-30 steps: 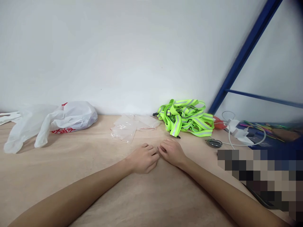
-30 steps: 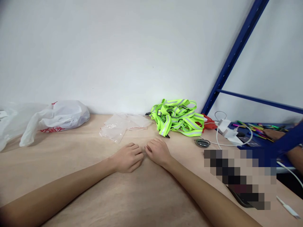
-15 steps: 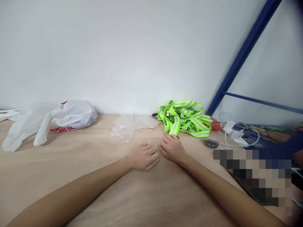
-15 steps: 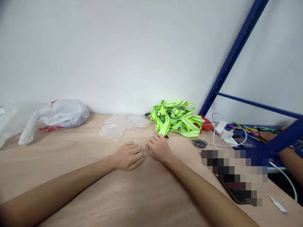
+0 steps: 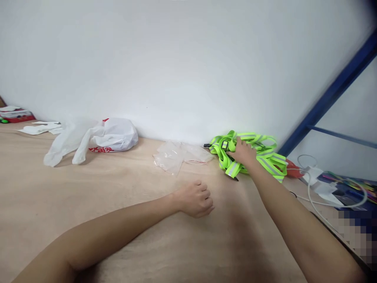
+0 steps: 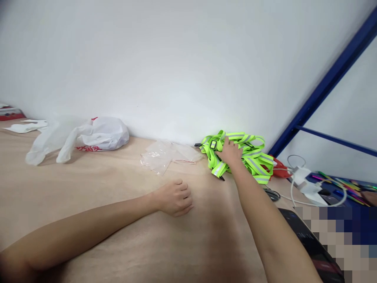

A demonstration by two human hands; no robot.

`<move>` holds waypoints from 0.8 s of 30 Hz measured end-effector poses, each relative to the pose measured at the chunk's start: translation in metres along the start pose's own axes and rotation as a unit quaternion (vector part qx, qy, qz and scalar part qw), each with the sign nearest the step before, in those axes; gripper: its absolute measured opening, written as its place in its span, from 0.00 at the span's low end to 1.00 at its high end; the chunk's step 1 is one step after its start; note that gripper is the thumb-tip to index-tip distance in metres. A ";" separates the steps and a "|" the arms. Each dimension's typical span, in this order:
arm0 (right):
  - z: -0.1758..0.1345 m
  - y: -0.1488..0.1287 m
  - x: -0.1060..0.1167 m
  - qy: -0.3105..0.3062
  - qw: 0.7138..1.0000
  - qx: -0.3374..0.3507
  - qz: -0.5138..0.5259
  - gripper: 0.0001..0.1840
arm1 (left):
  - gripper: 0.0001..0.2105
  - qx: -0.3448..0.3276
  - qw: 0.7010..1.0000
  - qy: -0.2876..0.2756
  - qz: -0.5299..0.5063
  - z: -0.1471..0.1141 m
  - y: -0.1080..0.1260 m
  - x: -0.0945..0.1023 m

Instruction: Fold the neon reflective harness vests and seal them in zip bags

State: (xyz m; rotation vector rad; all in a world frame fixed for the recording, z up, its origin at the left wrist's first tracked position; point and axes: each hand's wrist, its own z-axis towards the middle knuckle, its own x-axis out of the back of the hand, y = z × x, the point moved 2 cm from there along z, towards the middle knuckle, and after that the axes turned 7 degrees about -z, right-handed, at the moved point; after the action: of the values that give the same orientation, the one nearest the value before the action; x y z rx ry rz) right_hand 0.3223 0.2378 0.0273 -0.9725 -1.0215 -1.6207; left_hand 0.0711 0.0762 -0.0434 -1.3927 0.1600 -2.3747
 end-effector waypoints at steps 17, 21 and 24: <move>0.012 0.024 0.082 0.092 0.964 -0.108 0.223 0.12 | 0.15 0.053 0.994 -0.088 -0.025 0.005 0.008 -0.010; 0.011 0.032 0.158 0.170 0.910 -0.084 0.370 0.10 | 0.16 0.056 0.995 -0.079 -0.027 0.005 0.006 -0.008; -0.001 0.031 0.222 0.226 0.888 -0.056 0.397 0.11 | 0.15 0.076 0.994 -0.081 -0.021 0.005 0.006 -0.002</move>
State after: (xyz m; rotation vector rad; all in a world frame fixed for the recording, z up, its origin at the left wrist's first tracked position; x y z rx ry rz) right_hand 0.3011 0.1643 0.2377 -0.8623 -0.1478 -1.1181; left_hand 0.0775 0.0714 -0.0442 -1.5189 -0.0937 -2.2420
